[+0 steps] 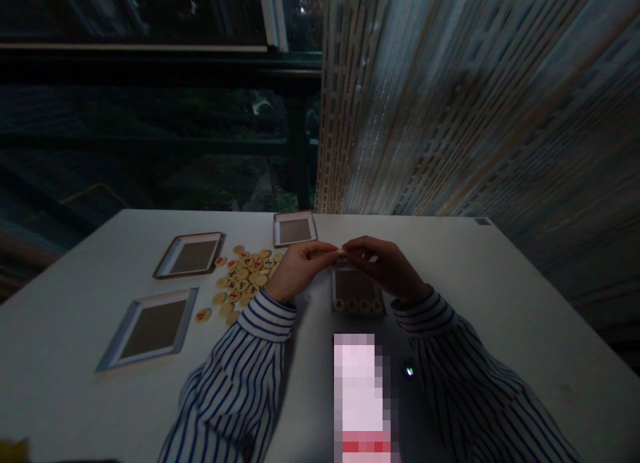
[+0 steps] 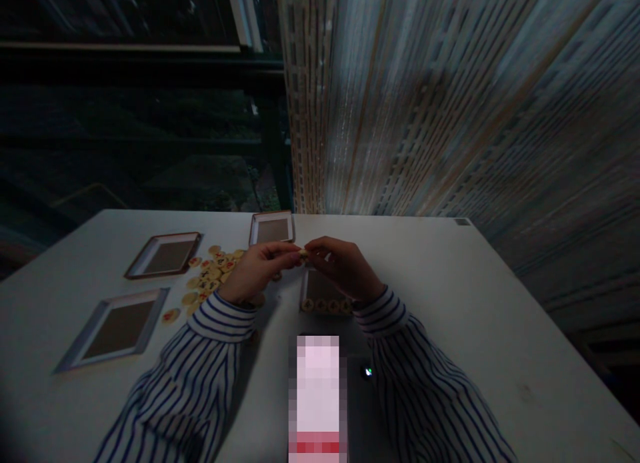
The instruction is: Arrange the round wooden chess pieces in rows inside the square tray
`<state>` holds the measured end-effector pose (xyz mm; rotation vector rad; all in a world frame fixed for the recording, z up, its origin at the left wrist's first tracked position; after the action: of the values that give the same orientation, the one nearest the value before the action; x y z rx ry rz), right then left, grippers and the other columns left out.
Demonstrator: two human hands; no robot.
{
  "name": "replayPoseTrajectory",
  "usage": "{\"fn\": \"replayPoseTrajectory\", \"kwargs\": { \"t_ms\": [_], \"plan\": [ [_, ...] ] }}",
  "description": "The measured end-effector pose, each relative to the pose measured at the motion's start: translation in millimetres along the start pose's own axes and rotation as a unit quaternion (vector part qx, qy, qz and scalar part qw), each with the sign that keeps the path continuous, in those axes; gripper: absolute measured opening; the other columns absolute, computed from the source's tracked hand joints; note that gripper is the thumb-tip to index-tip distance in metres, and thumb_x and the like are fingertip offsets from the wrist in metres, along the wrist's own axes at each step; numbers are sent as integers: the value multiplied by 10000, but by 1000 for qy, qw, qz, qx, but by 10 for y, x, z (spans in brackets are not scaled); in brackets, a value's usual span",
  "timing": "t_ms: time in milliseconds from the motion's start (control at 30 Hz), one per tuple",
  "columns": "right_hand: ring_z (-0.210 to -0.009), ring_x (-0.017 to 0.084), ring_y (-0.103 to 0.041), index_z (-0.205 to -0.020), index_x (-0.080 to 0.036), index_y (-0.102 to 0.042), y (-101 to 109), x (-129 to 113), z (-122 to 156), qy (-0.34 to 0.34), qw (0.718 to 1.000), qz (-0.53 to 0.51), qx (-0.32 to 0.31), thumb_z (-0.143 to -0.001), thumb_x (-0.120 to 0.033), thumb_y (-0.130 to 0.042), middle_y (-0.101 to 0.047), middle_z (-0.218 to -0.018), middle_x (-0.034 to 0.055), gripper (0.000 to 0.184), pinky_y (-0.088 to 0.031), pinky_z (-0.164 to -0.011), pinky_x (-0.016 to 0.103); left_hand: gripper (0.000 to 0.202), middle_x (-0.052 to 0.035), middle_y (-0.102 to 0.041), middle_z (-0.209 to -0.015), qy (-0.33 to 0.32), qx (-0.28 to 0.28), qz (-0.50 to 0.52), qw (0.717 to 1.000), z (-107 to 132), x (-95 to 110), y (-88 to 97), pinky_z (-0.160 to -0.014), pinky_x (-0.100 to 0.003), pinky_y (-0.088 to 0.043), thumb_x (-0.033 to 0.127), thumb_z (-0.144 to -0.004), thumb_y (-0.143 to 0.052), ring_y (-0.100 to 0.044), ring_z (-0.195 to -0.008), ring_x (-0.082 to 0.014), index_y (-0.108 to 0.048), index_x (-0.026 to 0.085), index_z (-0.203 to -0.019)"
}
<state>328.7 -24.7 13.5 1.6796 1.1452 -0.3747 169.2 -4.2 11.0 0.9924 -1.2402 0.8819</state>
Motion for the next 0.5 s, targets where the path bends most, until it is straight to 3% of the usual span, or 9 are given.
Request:
{"fn": "replayPoseTrajectory", "kwargs": {
  "t_ms": [200,500],
  "plan": [
    [-683,117,-580,-891,-174,-619,-2,4,-1,-5,1000,3,-2,-798,-304,-561,-661,-794,27,169,-437,-592,232,179,-47,-679,-714,13,1,16,1000,1,5,-12,-604,-228,-449,224,-703,-636,-591,-648,-121,-673,140,-856],
    [-696,106,-587,-913,-174,-639,-11,5,1,9,1000,2,-9,-809,-288,-554,-673,-838,31,176,-445,-606,228,184,-41,-682,-788,-5,-8,-41,999,-4,-1,14,-575,-209,-438,254,-708,-628,-577,-648,-102,-673,137,-843]
  ]
}}
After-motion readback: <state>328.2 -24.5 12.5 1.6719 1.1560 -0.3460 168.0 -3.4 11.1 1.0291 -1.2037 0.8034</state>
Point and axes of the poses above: each hand's wrist, its own z-axis away from the middle knuckle, its own y-axis out of the back of the hand, x = y × z, the point moved 3 cm from there along -z, towards the middle knuckle
